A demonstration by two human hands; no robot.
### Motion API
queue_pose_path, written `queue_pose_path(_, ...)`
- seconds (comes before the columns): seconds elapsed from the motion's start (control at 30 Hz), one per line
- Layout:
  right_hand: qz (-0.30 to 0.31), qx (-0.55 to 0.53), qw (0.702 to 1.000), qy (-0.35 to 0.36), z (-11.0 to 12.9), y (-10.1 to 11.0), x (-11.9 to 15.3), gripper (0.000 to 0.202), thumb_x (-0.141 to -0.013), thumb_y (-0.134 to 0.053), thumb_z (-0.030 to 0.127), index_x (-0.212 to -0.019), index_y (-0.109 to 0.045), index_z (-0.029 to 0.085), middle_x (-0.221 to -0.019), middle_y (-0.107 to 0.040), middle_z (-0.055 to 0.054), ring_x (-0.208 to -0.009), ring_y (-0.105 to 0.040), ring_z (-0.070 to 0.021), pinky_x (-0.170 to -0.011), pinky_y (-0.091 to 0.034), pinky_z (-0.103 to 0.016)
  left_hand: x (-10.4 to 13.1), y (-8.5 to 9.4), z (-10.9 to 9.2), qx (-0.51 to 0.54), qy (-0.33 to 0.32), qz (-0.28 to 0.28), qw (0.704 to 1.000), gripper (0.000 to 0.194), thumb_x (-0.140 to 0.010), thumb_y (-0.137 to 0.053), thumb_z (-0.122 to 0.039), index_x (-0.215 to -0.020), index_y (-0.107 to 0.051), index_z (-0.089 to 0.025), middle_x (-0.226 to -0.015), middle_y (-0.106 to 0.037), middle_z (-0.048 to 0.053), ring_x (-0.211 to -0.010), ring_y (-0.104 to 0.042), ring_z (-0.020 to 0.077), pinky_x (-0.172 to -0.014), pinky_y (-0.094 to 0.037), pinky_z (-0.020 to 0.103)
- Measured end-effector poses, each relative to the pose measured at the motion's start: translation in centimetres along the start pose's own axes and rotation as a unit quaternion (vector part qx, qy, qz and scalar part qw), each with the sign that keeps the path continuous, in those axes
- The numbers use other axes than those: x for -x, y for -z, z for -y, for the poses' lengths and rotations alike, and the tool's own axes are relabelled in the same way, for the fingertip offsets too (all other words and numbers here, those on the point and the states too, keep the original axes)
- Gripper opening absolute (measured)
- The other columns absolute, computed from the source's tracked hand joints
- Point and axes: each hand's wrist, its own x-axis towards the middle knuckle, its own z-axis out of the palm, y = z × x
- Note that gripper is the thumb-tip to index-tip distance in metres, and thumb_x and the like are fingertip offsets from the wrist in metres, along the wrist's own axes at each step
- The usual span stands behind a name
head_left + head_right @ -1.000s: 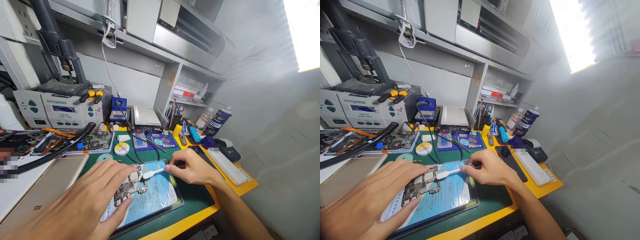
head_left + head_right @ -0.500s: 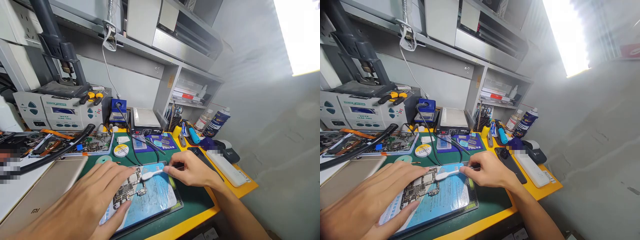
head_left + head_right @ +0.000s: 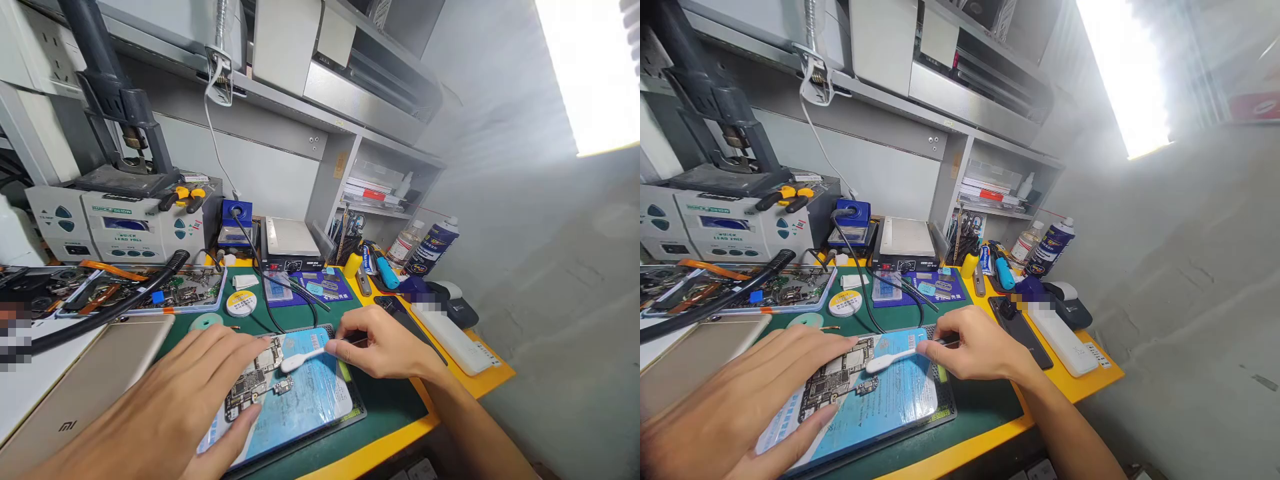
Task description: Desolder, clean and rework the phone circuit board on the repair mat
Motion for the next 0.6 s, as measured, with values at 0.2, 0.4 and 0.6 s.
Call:
queue_pose_path(0.2,-0.021,0.015,1.000,-0.007,-0.09,-0.08,0.00,0.045,-0.103,-0.071,0.051,-0.071,-0.071,0.019,-0.069,-0.067,-0.002,-0.065,-0.053,-0.0142,-0.062,-0.034,-0.031,0.28,-0.27,0.19,-0.004,0.001,0.012,1.000,0.052,-0.111,-0.063,-0.047,-0.162,-0.060,-0.036,-0.146,-0.077,0.001,-0.133,-0.070,0.0285,-0.114,-0.054,0.042)
queue_pose_path(0.4,-0.023,0.014,1.000,-0.006,-0.02,-0.02,0.07,0.046,-0.102,-0.071,0.051,-0.070,-0.070,0.018,-0.068,-0.067,-0.002,-0.065,-0.053,-0.0146,-0.063,-0.034,-0.031,0.09,-0.10,0.02,-0.003,-0.001,0.010,1.000,0.053,-0.111,-0.063,-0.047,-0.162,-0.060,-0.036,-0.146,-0.077,0.001,-0.134,-0.069,0.0284,-0.115,-0.053,0.042)
queue_pose_path(0.6,-0.006,0.002,1.000,0.006,-0.16,-0.02,0.10,0.042,-0.100,-0.074,0.050,-0.073,-0.074,0.018,-0.070,-0.072,-0.002,-0.064,-0.055,-0.0139,-0.062,-0.036,-0.029,-0.23,0.22,-0.07,0.001,0.001,0.012,1.000,0.047,-0.110,-0.064,-0.044,-0.157,-0.062,-0.036,-0.139,-0.078,0.001,-0.125,-0.073,0.0260,-0.110,-0.056,0.040)
